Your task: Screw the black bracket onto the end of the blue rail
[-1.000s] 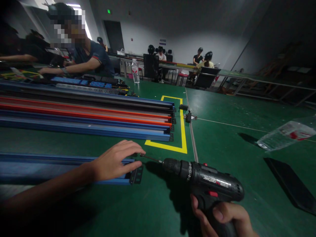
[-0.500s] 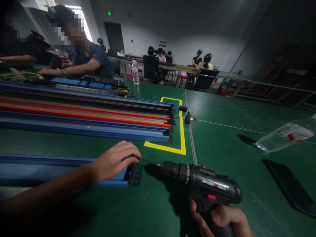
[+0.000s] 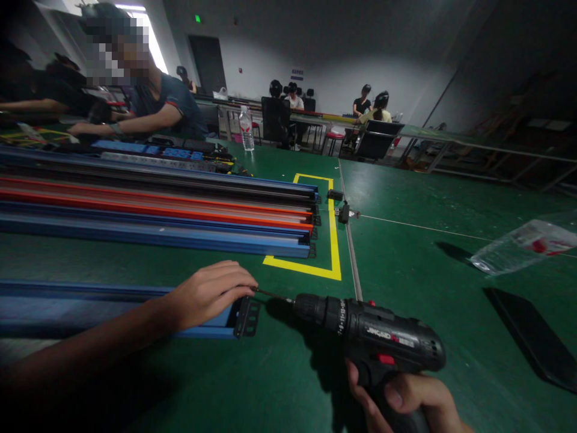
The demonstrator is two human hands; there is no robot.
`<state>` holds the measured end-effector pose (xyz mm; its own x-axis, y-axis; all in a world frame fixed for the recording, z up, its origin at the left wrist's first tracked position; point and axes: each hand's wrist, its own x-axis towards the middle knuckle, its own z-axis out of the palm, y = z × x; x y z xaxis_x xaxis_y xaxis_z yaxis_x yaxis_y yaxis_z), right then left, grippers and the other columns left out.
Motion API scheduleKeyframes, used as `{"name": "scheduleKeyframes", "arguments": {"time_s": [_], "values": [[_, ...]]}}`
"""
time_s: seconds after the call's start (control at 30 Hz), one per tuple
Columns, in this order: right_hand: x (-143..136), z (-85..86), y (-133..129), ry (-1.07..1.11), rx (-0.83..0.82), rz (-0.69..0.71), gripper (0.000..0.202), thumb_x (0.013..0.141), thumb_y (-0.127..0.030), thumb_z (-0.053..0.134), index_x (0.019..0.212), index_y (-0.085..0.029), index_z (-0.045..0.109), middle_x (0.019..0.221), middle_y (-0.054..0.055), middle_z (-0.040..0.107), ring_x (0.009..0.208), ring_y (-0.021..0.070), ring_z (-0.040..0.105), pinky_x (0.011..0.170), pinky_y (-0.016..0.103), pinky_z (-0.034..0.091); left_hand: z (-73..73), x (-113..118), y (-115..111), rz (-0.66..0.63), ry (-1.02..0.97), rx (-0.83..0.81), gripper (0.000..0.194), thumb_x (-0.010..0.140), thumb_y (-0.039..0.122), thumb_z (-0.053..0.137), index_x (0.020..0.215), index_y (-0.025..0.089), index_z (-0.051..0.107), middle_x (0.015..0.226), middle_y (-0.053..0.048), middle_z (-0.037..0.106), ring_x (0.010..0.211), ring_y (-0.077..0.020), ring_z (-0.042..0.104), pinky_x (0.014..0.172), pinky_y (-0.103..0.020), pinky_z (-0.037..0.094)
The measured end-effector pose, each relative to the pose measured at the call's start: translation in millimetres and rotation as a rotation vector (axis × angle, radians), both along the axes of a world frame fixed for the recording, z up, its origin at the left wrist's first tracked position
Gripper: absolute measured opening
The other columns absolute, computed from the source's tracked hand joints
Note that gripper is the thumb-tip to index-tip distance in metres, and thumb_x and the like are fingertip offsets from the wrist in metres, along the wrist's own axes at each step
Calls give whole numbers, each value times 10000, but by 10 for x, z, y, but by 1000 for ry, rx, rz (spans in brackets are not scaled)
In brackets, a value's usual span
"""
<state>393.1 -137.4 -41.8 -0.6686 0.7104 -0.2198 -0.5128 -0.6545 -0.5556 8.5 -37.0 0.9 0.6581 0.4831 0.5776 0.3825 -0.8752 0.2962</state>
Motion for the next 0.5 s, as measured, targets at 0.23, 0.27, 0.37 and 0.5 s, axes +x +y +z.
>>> {"name": "scheduleKeyframes", "arguments": {"time_s": [0.23, 0.27, 0.37, 0.5], "values": [[-20, 39, -24, -12, -36, -14, 447, 740, -281, 615, 1102, -45, 728, 801, 137, 720, 391, 106, 583, 504, 280, 591, 106, 33, 2, -13, 72, 143, 180, 999, 81, 477, 1048, 99, 649, 867, -77, 691, 792, -169, 625, 729, -319, 484], [-34, 59, -22, -5, -47, -14, 443, 735, -277, 621, 1097, -50, 736, 805, 136, 726, 387, 105, 584, 504, 279, 595, 110, 36, 4, -10, 80, 155, 187, 997, 79, 472, 1055, 95, 649, 862, -81, 689, 787, -170, 623, 724, -318, 481], [-86, 148, -8, 8, -92, 4, 416, 718, -249, 635, 1062, -56, 764, 799, 126, 733, 387, 97, 587, 499, 267, 602, 102, 32, 6, -5, 87, 158, 183, 991, 81, 483, 1069, 94, 647, 885, -90, 694, 804, -176, 624, 736, -321, 480], [-130, 254, 22, -5, -118, 18, 394, 714, -222, 639, 1040, -54, 781, 775, 113, 730, 383, 86, 570, 484, 253, 600, 80, 8, 2, -6, 98, 153, 167, 982, 86, 513, 1078, 104, 649, 895, -84, 703, 812, -178, 629, 743, -326, 473]]}}
